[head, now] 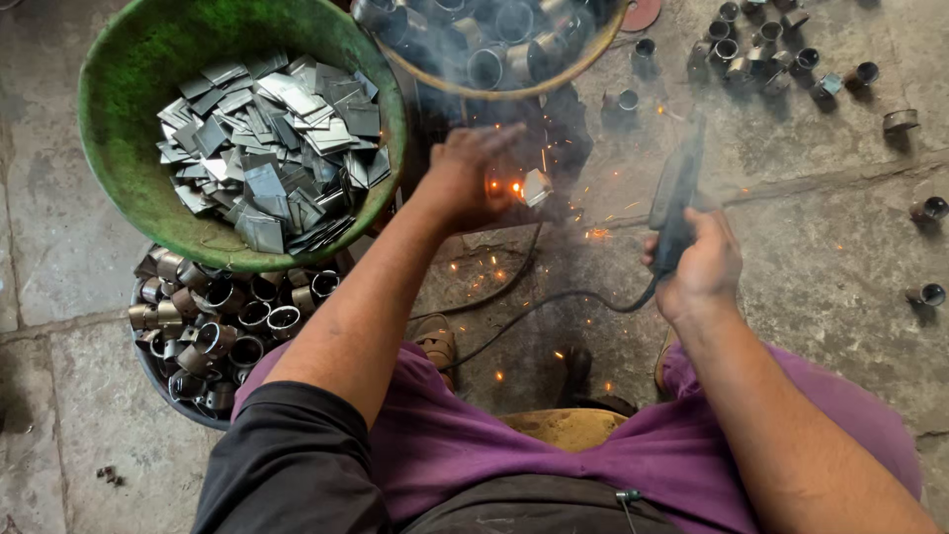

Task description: The person sits cross-legged and repeatedly picks up small metal pieces and cylindrical metal parts, placing them on a work surface. They use a handheld welding tool to join the pieces, creating bright sparks, then place the finished parts into a nearby bowl.

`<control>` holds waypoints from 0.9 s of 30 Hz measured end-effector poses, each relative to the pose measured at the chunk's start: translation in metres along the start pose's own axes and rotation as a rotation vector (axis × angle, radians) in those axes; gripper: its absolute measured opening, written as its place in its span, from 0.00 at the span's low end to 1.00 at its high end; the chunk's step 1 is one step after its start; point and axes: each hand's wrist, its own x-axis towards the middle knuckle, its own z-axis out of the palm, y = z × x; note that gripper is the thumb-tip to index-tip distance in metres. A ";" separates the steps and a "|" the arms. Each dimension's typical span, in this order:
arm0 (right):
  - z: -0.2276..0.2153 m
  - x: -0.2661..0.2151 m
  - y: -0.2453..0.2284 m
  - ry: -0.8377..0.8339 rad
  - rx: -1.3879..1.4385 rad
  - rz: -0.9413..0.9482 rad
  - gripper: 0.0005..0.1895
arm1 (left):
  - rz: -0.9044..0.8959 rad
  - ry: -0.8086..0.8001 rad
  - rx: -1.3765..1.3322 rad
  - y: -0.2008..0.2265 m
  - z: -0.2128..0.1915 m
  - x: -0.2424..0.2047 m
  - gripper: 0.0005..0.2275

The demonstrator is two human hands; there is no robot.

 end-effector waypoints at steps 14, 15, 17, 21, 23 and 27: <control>-0.015 -0.016 -0.021 -0.034 0.008 -0.007 0.18 | 0.055 -0.187 0.192 0.028 0.038 0.019 0.39; -0.018 -0.016 -0.024 -0.022 0.020 0.008 0.18 | 0.071 -0.175 0.203 0.028 0.037 0.020 0.39; -0.025 -0.016 -0.028 -0.031 0.059 0.009 0.17 | 0.102 -0.152 0.223 0.030 0.034 0.021 0.39; -0.037 -0.020 -0.036 -0.067 0.113 -0.020 0.16 | 0.143 -0.181 0.234 0.034 0.024 0.022 0.39; -0.041 -0.022 -0.040 -0.065 0.124 -0.014 0.16 | 0.154 -0.211 0.227 0.036 0.018 0.022 0.38; -0.045 -0.021 -0.048 -0.043 0.150 0.008 0.15 | -0.068 -0.245 0.106 0.038 0.012 0.031 0.40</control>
